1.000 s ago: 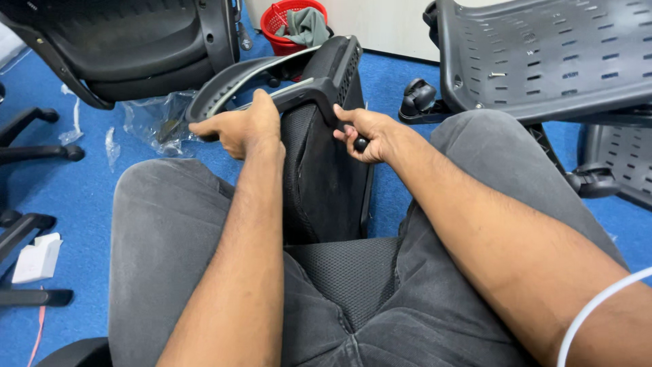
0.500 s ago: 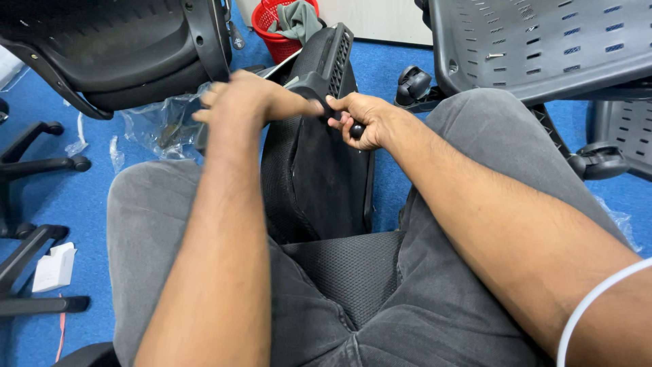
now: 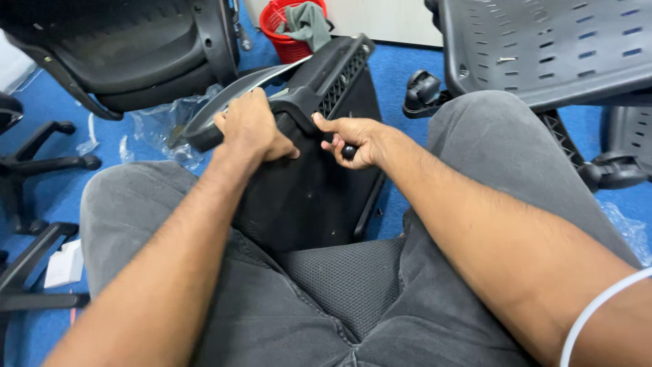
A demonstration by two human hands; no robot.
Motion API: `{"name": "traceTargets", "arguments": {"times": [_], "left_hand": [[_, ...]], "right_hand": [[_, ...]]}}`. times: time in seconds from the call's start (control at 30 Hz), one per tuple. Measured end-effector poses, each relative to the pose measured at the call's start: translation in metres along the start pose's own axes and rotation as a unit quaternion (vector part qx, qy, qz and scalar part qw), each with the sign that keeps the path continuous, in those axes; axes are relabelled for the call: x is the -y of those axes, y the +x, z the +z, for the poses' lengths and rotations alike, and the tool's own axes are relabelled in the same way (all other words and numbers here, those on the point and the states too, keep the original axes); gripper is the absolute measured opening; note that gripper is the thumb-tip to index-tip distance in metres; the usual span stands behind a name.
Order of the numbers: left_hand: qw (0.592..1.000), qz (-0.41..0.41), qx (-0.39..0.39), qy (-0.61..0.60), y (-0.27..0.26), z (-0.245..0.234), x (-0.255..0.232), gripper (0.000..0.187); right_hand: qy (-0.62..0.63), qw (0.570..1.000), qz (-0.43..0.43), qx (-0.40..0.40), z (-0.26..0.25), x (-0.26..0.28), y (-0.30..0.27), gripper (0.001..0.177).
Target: The person attaches a curved metal frame to a black chair seat using a screwdriver. They align the frame, insert screws, and tighten them to secure the frame to the seat.
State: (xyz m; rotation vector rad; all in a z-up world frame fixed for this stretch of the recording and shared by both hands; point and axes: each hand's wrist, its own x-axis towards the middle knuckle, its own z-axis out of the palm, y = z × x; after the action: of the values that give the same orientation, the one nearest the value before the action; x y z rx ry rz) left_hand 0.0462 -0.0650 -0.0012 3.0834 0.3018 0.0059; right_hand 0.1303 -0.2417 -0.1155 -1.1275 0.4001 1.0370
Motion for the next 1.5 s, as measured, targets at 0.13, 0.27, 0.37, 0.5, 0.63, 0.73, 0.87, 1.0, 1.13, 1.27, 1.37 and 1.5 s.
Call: {"name": "traceTargets", "arguments": {"times": [0.13, 0.27, 0.37, 0.5, 0.63, 0.73, 0.87, 1.0, 1.13, 1.27, 1.37, 1.5], "left_hand": [[0.996, 0.087, 0.018, -0.004, -0.01, -0.018, 0.034, 0.112], [0.995, 0.038, 0.086, 0.018, 0.002, -0.024, 0.011, 0.124], [0.997, -0.019, 0.072, -0.028, 0.008, -0.028, -0.005, 0.127], [0.987, -0.095, -0.116, -0.063, -0.006, 0.001, -0.019, 0.089], [0.96, -0.049, -0.275, -0.034, -0.008, 0.031, -0.015, 0.065], [0.953, 0.044, -0.299, -0.019, -0.003, 0.037, -0.005, 0.052], [0.936, 0.011, -0.338, -0.096, -0.012, 0.031, 0.002, 0.035], [0.834, -0.383, -0.332, -0.216, -0.01, 0.005, 0.011, 0.079], [0.637, -0.538, -0.226, -0.504, 0.01, -0.018, 0.024, 0.108], [0.72, -0.538, -0.167, -0.404, 0.014, -0.016, 0.019, 0.106], [0.753, -0.533, -0.154, -0.354, 0.012, -0.009, 0.015, 0.105], [0.766, -0.53, -0.149, -0.332, 0.012, -0.005, 0.019, 0.103]], "right_hand": [[0.072, 0.996, -0.04, -0.025, 0.041, -0.038, -0.008, 0.042], [0.082, 0.985, -0.081, -0.125, 0.055, -0.053, -0.026, 0.043], [0.068, 0.988, -0.066, -0.125, 0.062, -0.051, -0.04, 0.044], [0.034, 0.989, -0.07, -0.129, 0.07, -0.055, -0.05, 0.045], [0.007, 0.985, -0.093, -0.146, 0.072, -0.058, -0.054, 0.045], [-0.022, 0.981, -0.099, -0.165, 0.072, -0.056, -0.061, 0.045], [-0.018, 0.98, -0.094, -0.177, 0.072, -0.064, -0.069, 0.047], [0.006, 0.979, -0.103, -0.177, 0.078, -0.068, -0.069, 0.047], [0.004, 0.98, -0.102, -0.171, 0.08, -0.071, -0.067, 0.047], [0.005, 0.983, -0.1, -0.153, 0.082, -0.067, -0.064, 0.046], [-0.005, 0.984, -0.09, -0.153, 0.077, -0.065, -0.058, 0.043], [-0.014, 0.984, -0.085, -0.154, 0.075, -0.058, -0.056, 0.041]]}}
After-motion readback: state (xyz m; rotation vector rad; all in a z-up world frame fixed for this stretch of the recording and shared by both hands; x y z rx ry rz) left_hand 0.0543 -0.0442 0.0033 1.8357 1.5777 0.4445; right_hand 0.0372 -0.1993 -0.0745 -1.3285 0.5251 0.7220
